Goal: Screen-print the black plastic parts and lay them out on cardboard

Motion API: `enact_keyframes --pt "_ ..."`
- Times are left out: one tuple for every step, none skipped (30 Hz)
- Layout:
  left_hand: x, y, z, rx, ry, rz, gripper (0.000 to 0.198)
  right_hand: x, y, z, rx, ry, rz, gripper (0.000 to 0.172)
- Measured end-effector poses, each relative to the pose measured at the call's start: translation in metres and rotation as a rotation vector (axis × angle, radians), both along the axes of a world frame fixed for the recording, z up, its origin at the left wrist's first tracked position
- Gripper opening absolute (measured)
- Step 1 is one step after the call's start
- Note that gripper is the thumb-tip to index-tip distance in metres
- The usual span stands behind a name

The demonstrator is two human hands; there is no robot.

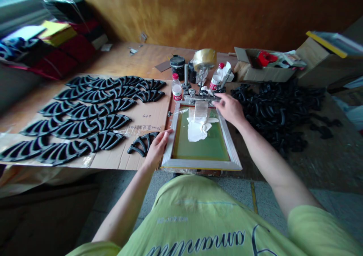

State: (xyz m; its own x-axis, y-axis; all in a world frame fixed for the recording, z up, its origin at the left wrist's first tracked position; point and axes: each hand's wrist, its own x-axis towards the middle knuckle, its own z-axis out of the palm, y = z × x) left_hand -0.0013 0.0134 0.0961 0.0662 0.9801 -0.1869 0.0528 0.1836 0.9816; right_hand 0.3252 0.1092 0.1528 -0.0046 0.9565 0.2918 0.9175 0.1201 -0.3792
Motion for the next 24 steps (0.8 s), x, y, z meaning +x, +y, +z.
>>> enact_keyframes --pt "0.002 0.006 0.013 0.016 -0.015 0.012 0.055 0.017 -0.002 -0.003 0.019 0.035 -0.081 0.041" --pt "0.006 0.013 0.025 0.048 -0.036 0.03 0.055 0.033 -0.005 -0.009 0.004 0.054 -0.146 0.039" --pt "0.01 0.021 0.037 0.097 -0.068 0.049 0.056 0.043 -0.011 -0.019 -0.038 0.06 -0.182 0.039" --pt "0.015 0.031 0.048 0.157 -0.107 0.07 0.056 0.049 -0.019 -0.032 -0.095 0.056 -0.185 0.042" --pt "0.02 0.042 0.059 0.215 -0.145 0.086 0.057 0.049 -0.029 -0.047 -0.156 0.05 -0.162 0.045" --pt "0.026 0.053 0.07 0.261 -0.178 0.091 0.057 0.043 -0.04 -0.064 -0.209 0.043 -0.111 0.048" --pt "0.031 0.065 0.079 0.286 -0.2 0.089 0.058 0.033 -0.051 -0.08 -0.244 0.032 -0.044 0.047" --pt "0.035 0.075 0.087 0.287 -0.215 0.078 0.058 0.02 -0.061 -0.094 -0.258 0.011 0.028 0.044" --pt "0.039 0.084 0.093 0.271 -0.226 0.068 0.059 0.006 -0.07 -0.107 -0.259 -0.025 0.086 0.039" --pt "0.042 0.09 0.096 0.254 -0.237 0.068 0.06 -0.007 -0.077 -0.116 -0.259 -0.077 0.132 0.033" --pt "0.045 0.092 0.096 0.244 -0.249 0.084 0.06 -0.019 -0.081 -0.122 -0.26 -0.136 0.158 0.027" --pt "0.048 0.09 0.091 0.239 -0.261 0.116 0.06 -0.028 -0.083 -0.125 -0.272 -0.188 0.158 0.023" --pt "0.051 0.083 0.083 0.228 -0.271 0.153 0.06 -0.036 -0.084 -0.124 -0.298 -0.218 0.131 0.02" --pt "0.054 0.072 0.071 0.192 -0.275 0.173 0.061 -0.042 -0.084 -0.122 -0.334 -0.221 0.09 0.019" --pt "0.058 0.057 0.056 0.123 -0.273 0.16 0.062 -0.047 -0.085 -0.118 -0.366 -0.201 0.046 0.019" --pt "0.062 0.039 0.04 0.017 -0.266 0.111 0.064 -0.054 -0.087 -0.113 -0.379 -0.167 0.006 0.02" --pt "0.067 0.02 0.024 -0.147 -0.247 -0.001 0.065 -0.061 -0.091 -0.108 -0.365 -0.131 -0.023 0.021" --pt "0.072 0.002 0.009 -0.311 -0.242 -0.129 0.065 -0.071 -0.096 -0.104 -0.324 -0.103 -0.025 0.022" --pt "0.077 -0.015 -0.005 -0.397 -0.263 -0.157 0.064 -0.081 -0.103 -0.101 -0.266 -0.086 0.01 0.022" --pt "0.08 -0.028 -0.016 -0.454 -0.301 -0.162 0.062 -0.091 -0.109 -0.098 -0.206 -0.076 0.091 0.021" --pt "0.082 -0.037 -0.025 -0.483 -0.346 -0.126 0.059 -0.099 -0.115 -0.098 -0.155 -0.067 0.208 0.02" --pt "0.081 -0.042 -0.031 -0.488 -0.388 -0.066 0.055 -0.102 -0.12 -0.098 -0.117 -0.058 0.337 0.018" --pt "0.077 -0.044 -0.035 -0.484 -0.413 -0.007 0.052 -0.1 -0.123 -0.098 -0.093 -0.049 0.446 0.017" --pt "0.069 -0.042 -0.038 -0.471 -0.413 0.052 0.049 -0.089 -0.124 -0.099 -0.077 -0.04 0.505 0.018"
